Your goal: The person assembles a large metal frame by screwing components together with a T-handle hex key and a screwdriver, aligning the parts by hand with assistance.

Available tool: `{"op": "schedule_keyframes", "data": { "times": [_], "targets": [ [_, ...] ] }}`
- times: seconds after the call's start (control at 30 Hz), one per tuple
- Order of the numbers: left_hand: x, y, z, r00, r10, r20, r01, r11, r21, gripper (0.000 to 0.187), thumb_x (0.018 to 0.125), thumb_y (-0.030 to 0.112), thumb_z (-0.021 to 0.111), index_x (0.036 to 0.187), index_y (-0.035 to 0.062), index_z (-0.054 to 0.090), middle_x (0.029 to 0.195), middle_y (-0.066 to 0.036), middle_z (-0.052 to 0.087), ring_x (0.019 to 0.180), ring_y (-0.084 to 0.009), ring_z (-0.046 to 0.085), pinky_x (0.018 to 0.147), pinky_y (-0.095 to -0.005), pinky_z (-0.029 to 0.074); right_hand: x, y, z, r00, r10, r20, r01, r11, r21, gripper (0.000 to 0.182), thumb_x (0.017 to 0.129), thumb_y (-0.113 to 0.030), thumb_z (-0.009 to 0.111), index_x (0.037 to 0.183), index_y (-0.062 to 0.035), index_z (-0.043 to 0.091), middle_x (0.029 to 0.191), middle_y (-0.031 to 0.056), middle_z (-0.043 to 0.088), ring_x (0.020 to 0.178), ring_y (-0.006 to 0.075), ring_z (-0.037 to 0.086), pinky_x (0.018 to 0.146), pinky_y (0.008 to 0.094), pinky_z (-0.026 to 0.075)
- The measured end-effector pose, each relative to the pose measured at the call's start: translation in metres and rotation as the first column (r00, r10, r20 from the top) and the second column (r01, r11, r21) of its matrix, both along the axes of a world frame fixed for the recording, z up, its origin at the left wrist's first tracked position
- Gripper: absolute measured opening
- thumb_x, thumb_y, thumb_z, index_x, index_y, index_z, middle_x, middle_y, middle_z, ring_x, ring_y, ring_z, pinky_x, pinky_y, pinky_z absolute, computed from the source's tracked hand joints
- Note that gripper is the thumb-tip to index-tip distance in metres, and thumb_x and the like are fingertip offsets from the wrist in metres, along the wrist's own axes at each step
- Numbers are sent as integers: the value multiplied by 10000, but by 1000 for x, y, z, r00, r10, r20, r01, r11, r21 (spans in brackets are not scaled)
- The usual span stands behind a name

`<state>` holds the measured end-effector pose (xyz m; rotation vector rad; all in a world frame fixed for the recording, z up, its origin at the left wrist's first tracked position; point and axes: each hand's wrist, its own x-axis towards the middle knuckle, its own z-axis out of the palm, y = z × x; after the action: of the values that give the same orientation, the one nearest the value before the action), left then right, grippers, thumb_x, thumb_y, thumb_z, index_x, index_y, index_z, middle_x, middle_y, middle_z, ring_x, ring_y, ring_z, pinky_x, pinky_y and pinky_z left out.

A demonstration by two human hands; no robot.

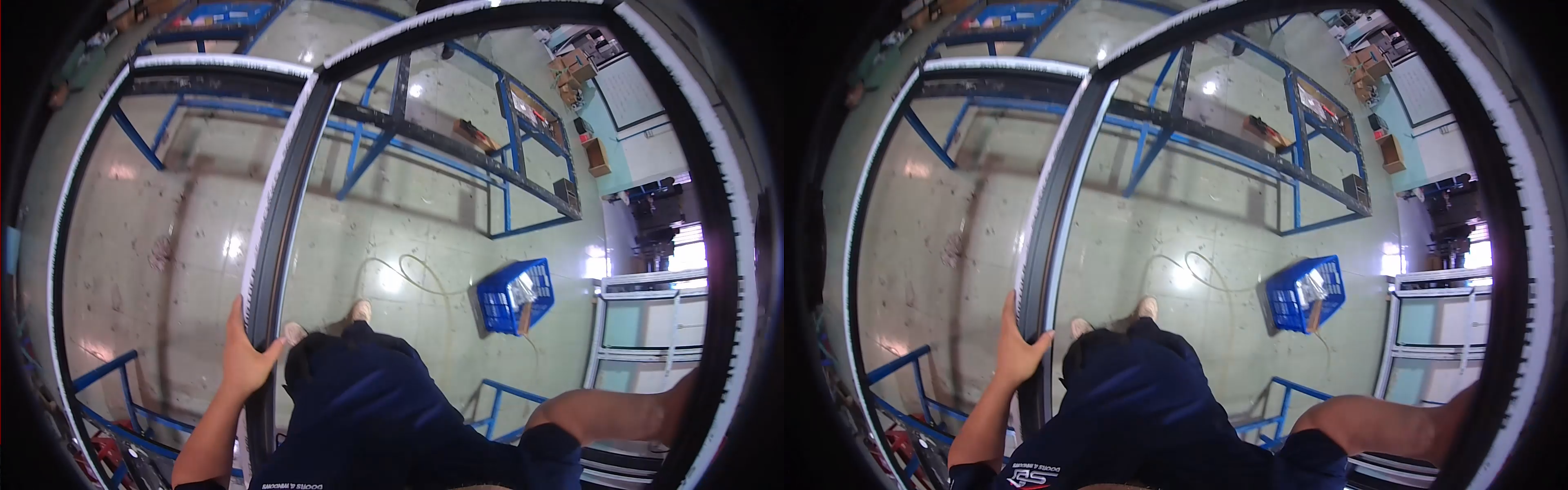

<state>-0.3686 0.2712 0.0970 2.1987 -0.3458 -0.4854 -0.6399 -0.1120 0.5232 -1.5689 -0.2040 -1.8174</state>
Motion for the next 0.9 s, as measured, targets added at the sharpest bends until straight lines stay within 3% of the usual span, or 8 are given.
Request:
{"op": "schedule_keyframes", "data": {
  "times": [0.07, 0.13, 0.23, 0.27, 0.33, 0.43, 0.6, 0.9],
  "targets": [
    [-4, -1, -13, 998, -23, 53, 26, 998, -63, 1068, 771, 228, 875, 1583, -15, 225, 1526, -285, 408, 1415, -421, 441, 1169, -440, 377, -27, -22, -33, 996, 34, 82, -44, 992, 119, 428, 1009, -245, 559, 1297, 70, 581, 1297, 225, 607, 1217, 374, 568, 1116, 529, 381],
    [-3, -10, 6, 999, -50, -7, 51, 991, 123, 1107, 773, 247, 877, 1592, -11, 178, 1548, -285, 360, 1438, -431, 395, 1183, -451, 358, -51, -42, -70, 985, 58, 160, -95, 966, 239, 441, 1008, -244, 560, 1314, 73, 579, 1320, 231, 607, 1238, 381, 568, 1134, 535, 380],
    [-7, -13, 1, 997, -80, 6, 78, 982, 172, 1116, 776, 279, 873, 1592, -17, 172, 1561, -284, 347, 1448, -424, 384, 1194, -450, 342, -86, -64, -140, 941, 146, 304, -271, 863, 426, 462, 1006, -242, 563, 1338, 78, 576, 1353, 239, 607, 1269, 392, 569, 1162, 546, 378],
    [-9, -16, -4, 998, -62, 18, 58, 983, 177, 1118, 777, 291, 870, 1593, -20, 172, 1568, -284, 340, 1454, -422, 379, 1197, -450, 336, -100, -72, -162, 747, 587, 310, -664, 673, 326, 461, 1017, -185, 552, 1400, 71, 547, 1429, 224, 582, 1327, 355, 550, 1198, 465, 367],
    [-17, -17, -6, 994, -105, 30, 97, 975, 199, 1119, 779, 302, 867, 1593, -24, 172, 1576, -284, 333, 1459, -421, 373, 1201, -450, 330, -132, -92, -201, 657, 484, 577, -736, 575, 356, 417, 1020, -151, 505, 1359, 84, 570, 1372, 269, 599, 1295, 404, 556, 1148, 545, 408],
    [-22, -33, -8, 991, -83, 102, 52, 961, 271, 1098, 782, 280, 865, 1585, -51, 193, 1601, -283, 310, 1480, -421, 337, 1228, -438, 275, -135, -93, -261, 807, 298, 509, -570, 620, 539, 384, 1010, -172, 538, 1321, 43, 605, 1314, 223, 642, 1207, 349, 607, 1066, 500, 462],
    [-22, -37, -38, 959, -168, 227, 126, 974, 188, 1030, 805, 218, 841, 1573, -74, 220, 1583, -306, 323, 1487, -407, 318, 1244, -420, 228, -125, -104, -323, 871, 79, 485, -434, 588, 683, 329, 994, -207, 593, 1259, -26, 662, 1216, 147, 713, 1061, 256, 691, 928, 424, 552],
    [-38, -38, -28, 951, -82, 300, -18, 949, 316, 952, 830, 261, 795, 1574, -13, 268, 1543, -263, 393, 1447, -422, 366, 1220, -454, 275, -166, -131, -492, 794, 108, 599, -608, 195, 770, 159, 964, -232, 588, 1001, -89, 648, 829, 29, 550, 696, 157, 475, 636, 316, 370]
  ]
}}
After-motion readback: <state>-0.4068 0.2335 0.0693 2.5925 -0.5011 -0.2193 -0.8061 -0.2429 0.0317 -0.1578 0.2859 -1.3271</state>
